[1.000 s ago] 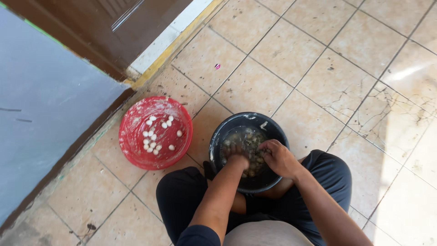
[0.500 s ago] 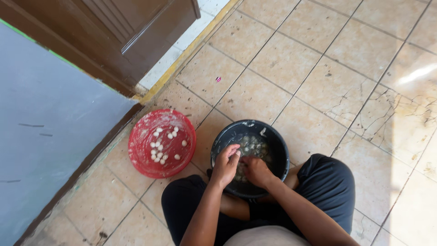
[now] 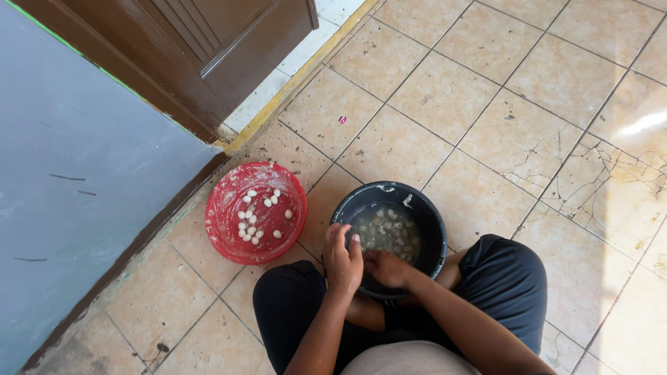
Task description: The person sits on the floor and peels hard-boiled eggs one by one. They retrieve eggs from a black bowl of water, remove the shells by hand, and place the peeled eggs into a red bowl.
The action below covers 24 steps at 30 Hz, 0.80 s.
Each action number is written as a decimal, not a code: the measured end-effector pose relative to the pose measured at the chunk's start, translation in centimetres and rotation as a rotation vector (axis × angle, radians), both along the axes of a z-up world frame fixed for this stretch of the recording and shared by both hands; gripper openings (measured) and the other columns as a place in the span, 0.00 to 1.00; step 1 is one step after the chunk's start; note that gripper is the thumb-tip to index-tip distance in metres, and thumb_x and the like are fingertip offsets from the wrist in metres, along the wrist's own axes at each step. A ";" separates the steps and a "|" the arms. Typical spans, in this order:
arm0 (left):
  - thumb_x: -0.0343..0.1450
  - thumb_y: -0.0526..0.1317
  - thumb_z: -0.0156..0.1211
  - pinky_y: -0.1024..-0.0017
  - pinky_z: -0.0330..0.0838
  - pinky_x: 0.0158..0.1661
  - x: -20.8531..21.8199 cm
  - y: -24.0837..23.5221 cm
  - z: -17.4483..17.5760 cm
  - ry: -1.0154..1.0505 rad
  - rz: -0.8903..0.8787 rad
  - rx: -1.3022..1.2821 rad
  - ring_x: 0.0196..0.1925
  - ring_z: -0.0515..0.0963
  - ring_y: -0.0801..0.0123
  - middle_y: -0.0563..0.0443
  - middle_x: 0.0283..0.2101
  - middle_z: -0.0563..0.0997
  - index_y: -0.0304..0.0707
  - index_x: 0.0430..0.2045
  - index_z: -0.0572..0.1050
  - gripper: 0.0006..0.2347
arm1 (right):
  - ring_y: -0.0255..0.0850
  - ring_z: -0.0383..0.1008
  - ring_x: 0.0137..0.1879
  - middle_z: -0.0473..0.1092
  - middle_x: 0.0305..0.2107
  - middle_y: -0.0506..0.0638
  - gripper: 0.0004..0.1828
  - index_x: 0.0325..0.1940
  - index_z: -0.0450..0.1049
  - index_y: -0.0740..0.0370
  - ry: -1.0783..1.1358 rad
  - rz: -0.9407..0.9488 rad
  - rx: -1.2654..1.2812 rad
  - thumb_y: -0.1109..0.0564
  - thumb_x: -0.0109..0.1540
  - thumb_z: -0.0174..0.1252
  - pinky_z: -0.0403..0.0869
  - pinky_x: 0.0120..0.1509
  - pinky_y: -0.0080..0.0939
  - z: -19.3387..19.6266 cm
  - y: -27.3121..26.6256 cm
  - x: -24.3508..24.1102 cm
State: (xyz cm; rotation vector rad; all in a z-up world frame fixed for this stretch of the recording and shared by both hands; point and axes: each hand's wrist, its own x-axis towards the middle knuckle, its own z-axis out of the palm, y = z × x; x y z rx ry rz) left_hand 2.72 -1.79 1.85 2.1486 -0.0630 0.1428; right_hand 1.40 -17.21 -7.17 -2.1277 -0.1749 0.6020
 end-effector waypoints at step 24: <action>0.76 0.44 0.51 0.63 0.53 0.71 -1.5 0.9 1.7 0.678 0.237 -0.698 0.76 0.56 0.59 0.41 0.76 0.53 0.37 0.73 0.44 0.32 | 0.61 0.78 0.49 0.77 0.42 0.65 0.15 0.50 0.81 0.60 -0.143 0.171 -0.184 0.56 0.62 0.56 0.74 0.56 0.54 1.4 2.6 -0.1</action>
